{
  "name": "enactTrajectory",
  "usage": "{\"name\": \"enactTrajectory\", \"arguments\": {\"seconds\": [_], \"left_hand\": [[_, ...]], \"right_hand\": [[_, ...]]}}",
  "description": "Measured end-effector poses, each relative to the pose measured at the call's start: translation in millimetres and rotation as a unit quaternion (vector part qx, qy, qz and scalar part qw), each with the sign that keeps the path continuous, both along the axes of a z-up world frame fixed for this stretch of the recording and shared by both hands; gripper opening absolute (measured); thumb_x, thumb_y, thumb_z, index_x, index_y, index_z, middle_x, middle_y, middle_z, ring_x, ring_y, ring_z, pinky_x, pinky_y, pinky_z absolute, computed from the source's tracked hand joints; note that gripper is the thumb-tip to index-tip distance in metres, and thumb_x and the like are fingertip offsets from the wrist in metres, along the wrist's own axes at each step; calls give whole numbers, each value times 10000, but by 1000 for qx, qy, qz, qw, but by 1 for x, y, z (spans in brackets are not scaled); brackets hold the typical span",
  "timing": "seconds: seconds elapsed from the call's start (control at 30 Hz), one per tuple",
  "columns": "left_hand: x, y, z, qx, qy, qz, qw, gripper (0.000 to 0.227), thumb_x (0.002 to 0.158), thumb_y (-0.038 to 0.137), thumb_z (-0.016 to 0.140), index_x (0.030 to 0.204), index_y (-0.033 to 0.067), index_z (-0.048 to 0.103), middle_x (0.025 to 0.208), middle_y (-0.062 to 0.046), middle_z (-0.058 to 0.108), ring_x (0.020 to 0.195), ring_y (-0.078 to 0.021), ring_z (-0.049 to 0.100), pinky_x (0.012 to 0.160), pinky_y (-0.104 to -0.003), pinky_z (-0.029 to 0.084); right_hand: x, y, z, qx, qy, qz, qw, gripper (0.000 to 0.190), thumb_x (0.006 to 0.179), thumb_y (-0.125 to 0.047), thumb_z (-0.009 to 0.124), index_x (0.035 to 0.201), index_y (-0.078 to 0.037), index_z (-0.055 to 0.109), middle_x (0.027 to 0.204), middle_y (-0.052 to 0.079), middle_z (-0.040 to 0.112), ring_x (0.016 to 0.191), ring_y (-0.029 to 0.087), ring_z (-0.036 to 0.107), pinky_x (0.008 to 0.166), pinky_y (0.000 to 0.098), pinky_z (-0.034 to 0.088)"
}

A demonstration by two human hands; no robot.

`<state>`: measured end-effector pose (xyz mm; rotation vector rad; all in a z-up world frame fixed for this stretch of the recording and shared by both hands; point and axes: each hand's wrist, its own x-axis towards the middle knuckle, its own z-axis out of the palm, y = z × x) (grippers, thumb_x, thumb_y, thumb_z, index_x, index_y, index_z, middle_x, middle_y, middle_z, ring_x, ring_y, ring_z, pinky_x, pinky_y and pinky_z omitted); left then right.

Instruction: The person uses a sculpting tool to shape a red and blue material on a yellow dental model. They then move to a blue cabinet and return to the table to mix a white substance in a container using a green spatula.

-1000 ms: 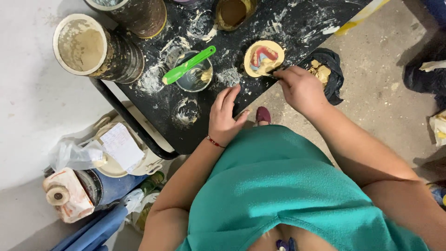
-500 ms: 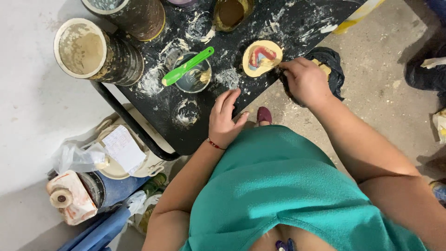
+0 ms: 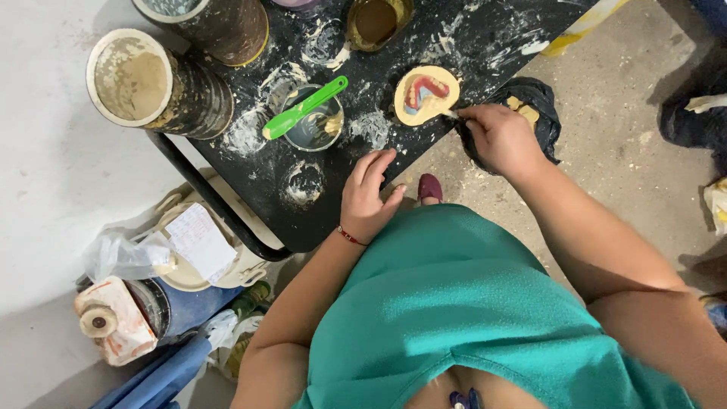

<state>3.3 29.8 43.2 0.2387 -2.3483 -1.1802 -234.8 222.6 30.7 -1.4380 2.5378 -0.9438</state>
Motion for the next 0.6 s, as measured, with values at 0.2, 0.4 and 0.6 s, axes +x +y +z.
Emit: {"name": "enactTrajectory", "arguments": {"seconds": [0.2, 0.4, 0.6], "left_hand": [[-4, -1, 1, 6, -3, -8, 1000, 585, 869, 135, 788, 1419, 80, 596, 1333, -136, 601, 1192, -349, 654, 779, -358, 655], [-2, -4, 6, 12, 2, -20, 1000, 555, 900, 139, 761, 1422, 66, 588, 1303, -159, 602, 1184, -384, 647, 787, -412, 649], [3, -7, 1, -12, 11, 2, 1000, 527, 981, 180, 704, 1483, 123, 554, 1360, -127, 590, 1222, -346, 635, 905, -455, 622]], "right_hand": [[-6, -8, -12, -4, 12, 1, 1000, 221, 987, -69, 718, 1200, -93, 774, 1081, 132, 775, 1071, 344, 729, 905, 468, 590], [-9, -10, -20, 21, 55, -5, 998, 245, 983, -98, 726, 1224, -102, 768, 1047, 117, 781, 1047, 329, 737, 898, 444, 596], [-9, -18, 16, 22, 74, 9, 997, 278, 1005, -130, 740, 1281, -131, 768, 1113, 91, 779, 1097, 317, 727, 928, 435, 588]]}}
